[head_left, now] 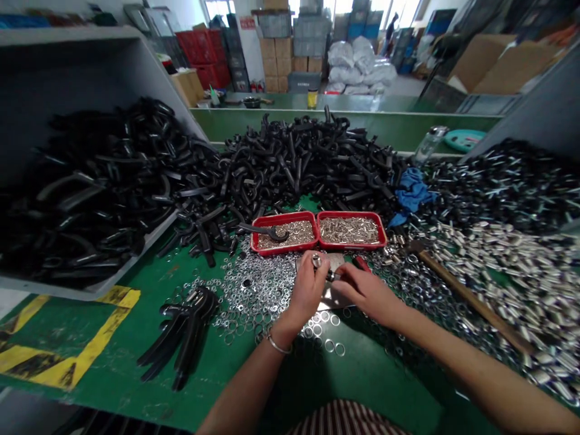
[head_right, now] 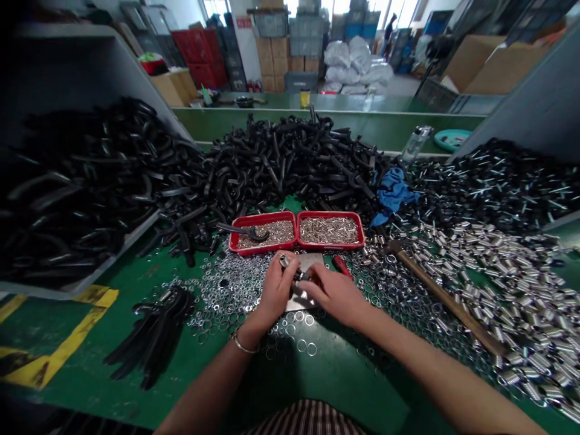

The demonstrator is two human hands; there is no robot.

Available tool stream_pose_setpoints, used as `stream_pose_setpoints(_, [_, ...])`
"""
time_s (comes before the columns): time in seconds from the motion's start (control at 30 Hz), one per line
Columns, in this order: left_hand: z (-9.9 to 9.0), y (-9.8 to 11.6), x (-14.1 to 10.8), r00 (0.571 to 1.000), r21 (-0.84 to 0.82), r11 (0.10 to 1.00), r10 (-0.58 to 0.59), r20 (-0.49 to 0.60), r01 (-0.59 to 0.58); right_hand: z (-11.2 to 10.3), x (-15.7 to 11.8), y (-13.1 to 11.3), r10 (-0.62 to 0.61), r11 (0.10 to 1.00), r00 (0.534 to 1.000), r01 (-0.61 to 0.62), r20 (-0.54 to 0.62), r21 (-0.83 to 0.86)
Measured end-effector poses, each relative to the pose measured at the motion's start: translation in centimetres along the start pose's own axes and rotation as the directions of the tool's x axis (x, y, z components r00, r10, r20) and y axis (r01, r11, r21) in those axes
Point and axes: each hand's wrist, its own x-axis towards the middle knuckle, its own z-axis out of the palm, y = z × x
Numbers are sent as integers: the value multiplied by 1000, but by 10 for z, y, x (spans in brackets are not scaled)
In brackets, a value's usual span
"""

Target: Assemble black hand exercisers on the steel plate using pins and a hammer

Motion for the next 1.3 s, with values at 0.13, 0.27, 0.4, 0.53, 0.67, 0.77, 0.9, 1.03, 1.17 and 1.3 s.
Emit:
stream_pose_setpoints(0.13, [4, 6, -12, 999, 10, 1000, -4, -38, 5, 1, -8, 0, 40, 998, 995, -36, 89, -50])
stream_pose_setpoints(0.27, [6, 15, -19, 1000, 14, 1000, -15, -4, 15, 4, -17, 1, 15, 999, 996, -11, 84, -51])
stream_pose_setpoints(0.4, [9, 23, -20, 989, 65, 992, -96, -111, 104, 6, -23, 6, -40, 999, 999, 40, -11, 7])
stream_pose_setpoints(0.53, [8, 28, -20, 993, 127, 985, 115, 15, -116, 5, -27, 8, 21, 944, 942, -129, 334, 305])
stream_pose_setpoints(0.67, [9, 27, -23, 998, 114, 993, 14, -65, -6, 7, -30, 4, 26, 947, 996, -53, 87, 316])
stream_pose_setpoints(0.77, [8, 29, -22, 998, 154, 986, 67, -4, -65, 12, -33, 8, -3, 908, 977, -87, 212, 410])
stream_pose_setpoints(0.9, [5, 21, -7, 960, 302, 939, 84, 269, -166, 10, -31, 20, 29, 937, 954, -130, 299, 325])
stream_pose_setpoints(1.03, [11, 3, 16, 851, 520, 789, 8, 525, -328, -10, -33, 29, -22, 991, 1000, 22, 7, -131])
stream_pose_setpoints(1.17, [22, 5, 46, 840, 529, 742, 84, 535, -412, -41, -58, 44, -17, 991, 999, 23, 49, -133])
stream_pose_setpoints(1.3, [41, 14, 104, 859, 605, 643, 172, 483, -469, -79, -79, 78, 194, 976, 978, -184, 82, -112])
